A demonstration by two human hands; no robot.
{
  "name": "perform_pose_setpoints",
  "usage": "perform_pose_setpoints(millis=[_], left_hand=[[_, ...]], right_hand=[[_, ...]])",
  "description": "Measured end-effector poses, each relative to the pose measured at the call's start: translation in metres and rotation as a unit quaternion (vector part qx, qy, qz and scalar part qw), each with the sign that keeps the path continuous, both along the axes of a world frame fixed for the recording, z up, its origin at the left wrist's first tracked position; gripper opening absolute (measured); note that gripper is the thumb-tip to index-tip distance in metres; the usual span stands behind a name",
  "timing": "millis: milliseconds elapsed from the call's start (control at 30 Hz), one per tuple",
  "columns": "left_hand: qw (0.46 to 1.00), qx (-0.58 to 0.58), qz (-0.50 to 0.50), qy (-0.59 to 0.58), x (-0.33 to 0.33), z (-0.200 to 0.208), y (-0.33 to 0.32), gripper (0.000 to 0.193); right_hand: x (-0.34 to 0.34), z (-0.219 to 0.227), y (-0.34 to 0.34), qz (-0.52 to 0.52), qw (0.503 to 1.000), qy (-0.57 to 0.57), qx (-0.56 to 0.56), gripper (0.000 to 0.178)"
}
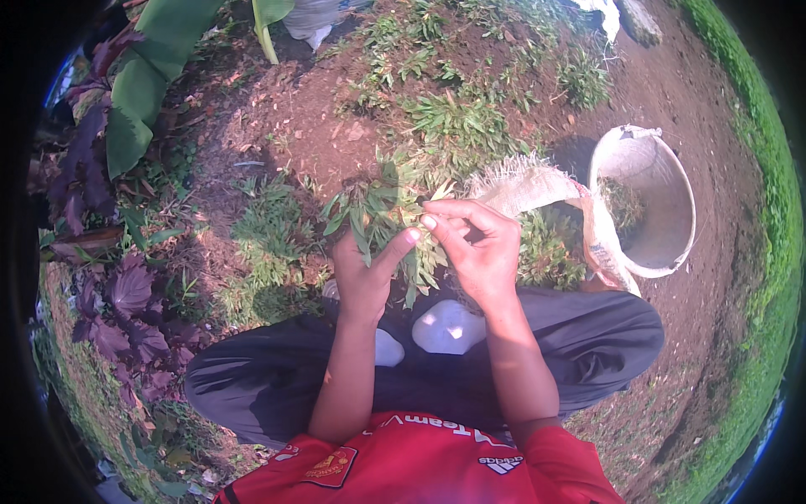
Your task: The person sits on the ground and sorts through a pile of green leafy plants. They pick up bunches, separate leaves from stems, and place the sorted material into a white bucket and a sack.
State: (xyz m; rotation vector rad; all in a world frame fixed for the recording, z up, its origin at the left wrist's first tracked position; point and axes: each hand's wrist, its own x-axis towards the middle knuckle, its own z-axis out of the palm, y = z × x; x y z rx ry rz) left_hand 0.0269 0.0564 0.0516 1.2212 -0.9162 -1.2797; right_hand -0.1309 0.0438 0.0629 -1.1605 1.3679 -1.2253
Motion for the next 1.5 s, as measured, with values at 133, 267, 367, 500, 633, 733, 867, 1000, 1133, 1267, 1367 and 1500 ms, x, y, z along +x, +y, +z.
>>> perform_pose_setpoints(millis=[133,267,367,500,633,733,867,1000,1133,1267,1367,1500], left_hand=[[0.989,0.029,0.067,0.127,0.001,-0.003,-0.001,0.036],[0.987,0.031,0.064,0.142,0.005,-0.007,-0.002,0.036],[0.989,0.031,0.070,0.129,0.005,-0.012,-0.003,0.039],[0.995,0.036,0.090,0.001,-0.001,-0.018,-0.004,0.050],[0.999,0.015,0.034,-0.011,-0.004,-0.018,-0.001,0.069],[0.996,0.015,0.002,0.086,-0.006,-0.016,0.001,0.065],[0.993,0.018,0.045,0.112,-0.006,-0.018,0.000,0.048],[0.993,0.026,0.064,0.094,-0.002,-0.023,0.002,0.033],[0.991,0.026,0.085,0.104,-0.003,-0.029,0.001,0.024],[0.987,0.052,0.083,0.127,-0.001,-0.027,0.000,0.021],[0.987,0.016,0.036,0.158,-0.003,-0.023,0.000,0.021],[0.986,-0.027,-0.012,0.165,-0.004,-0.022,0.000,0.019]], right_hand=[[-0.003,0.007,-0.008,0.032,0.998,0.034,-0.030,0.034],[-0.010,0.011,-0.009,0.106,0.985,0.126,-0.056,0.044],[-0.011,0.008,-0.005,0.104,0.991,-0.039,0.073,0.034],[-0.006,0.000,-0.005,0.066,0.997,0.038,0.000,0.021],[-0.003,-0.001,-0.004,0.070,0.996,0.046,-0.007,0.018],[-0.002,-0.001,-0.002,0.106,0.994,0.033,0.003,0.013],[-0.003,-0.008,-0.004,0.094,0.993,-0.069,0.009,0.008],[-0.006,-0.018,-0.008,0.079,0.994,-0.078,0.024,0.011],[-0.007,-0.022,-0.008,0.072,0.990,-0.116,0.018,0.011],[-0.007,-0.021,-0.007,0.070,0.981,-0.173,0.044,0.011],[-0.008,-0.021,-0.007,0.065,0.978,-0.195,0.046,0.011],[-0.011,-0.023,-0.007,0.080,0.987,-0.140,0.018,0.012]])
